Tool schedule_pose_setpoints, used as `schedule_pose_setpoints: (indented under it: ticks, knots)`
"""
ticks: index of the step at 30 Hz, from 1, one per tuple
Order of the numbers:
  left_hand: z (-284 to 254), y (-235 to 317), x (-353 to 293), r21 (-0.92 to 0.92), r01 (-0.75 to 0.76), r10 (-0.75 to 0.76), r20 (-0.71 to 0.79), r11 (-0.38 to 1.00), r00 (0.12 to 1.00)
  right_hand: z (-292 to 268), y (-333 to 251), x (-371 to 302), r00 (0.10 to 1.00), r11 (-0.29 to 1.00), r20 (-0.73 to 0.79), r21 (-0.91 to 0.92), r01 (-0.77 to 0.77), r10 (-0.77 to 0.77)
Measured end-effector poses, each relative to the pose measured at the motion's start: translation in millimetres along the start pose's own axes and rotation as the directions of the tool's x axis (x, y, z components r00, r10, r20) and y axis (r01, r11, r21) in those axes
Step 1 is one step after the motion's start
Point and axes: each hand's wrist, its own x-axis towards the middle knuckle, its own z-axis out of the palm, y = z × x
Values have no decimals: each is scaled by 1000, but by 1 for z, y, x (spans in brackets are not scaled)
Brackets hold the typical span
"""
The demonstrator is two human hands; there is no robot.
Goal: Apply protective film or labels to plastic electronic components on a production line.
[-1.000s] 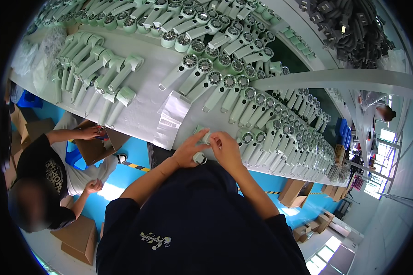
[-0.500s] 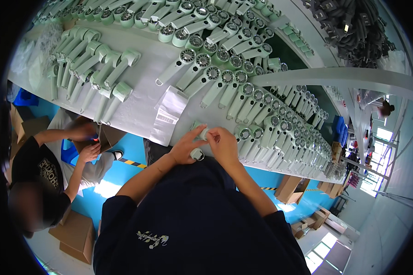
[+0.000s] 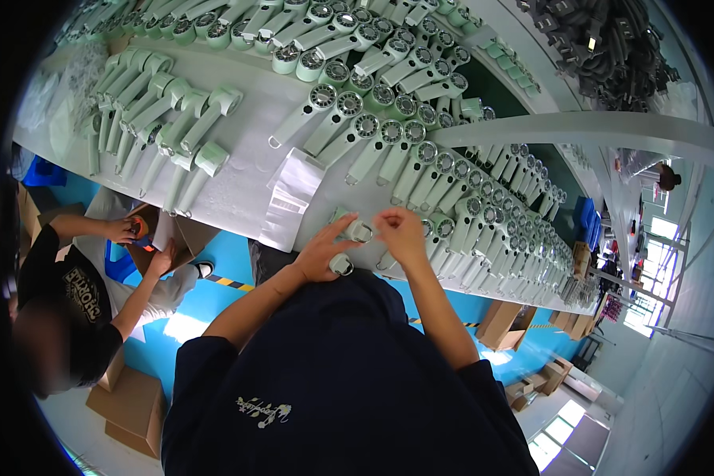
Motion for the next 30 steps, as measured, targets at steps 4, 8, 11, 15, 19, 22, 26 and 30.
schedule_pose_setpoints:
  ticks: [4, 8, 11, 15, 19, 22, 26, 30]
  knots:
    - [1, -1, -1, 18, -11, 11, 6, 1000, 1000, -8, 3, 2, 980, 984, -111, 39, 172, -167]
    - [3, 0, 0, 2, 15, -15, -3, 1000, 1000, 15, 14, -8, 939, 917, -22, -224, 330, -344]
    - [3, 1, 0, 15, 28, -28, 0, 999, 1000, 21, 21, -10, 955, 957, -97, -98, 272, -281]
    - [4, 2, 1, 17, 25, -25, -18, 1000, 1000, 14, 23, -24, 948, 932, -190, 215, 292, -254]
    - [6, -3, 1, -16, 13, -14, -20, 1000, 1000, 20, 24, -58, 955, 952, -105, 110, 287, -276]
    - [7, -3, 3, -25, 14, -15, -38, 1000, 999, 27, 26, -76, 968, 974, 123, 70, 213, -221]
    - [5, -2, 5, -2, -2, 1, -39, 1000, 999, 38, 33, -83, 966, 974, 124, -1, 227, -225]
    - [6, 0, 3, -8, 7, -8, -48, 1000, 999, 44, 26, -86, 961, 956, 82, -114, 272, -263]
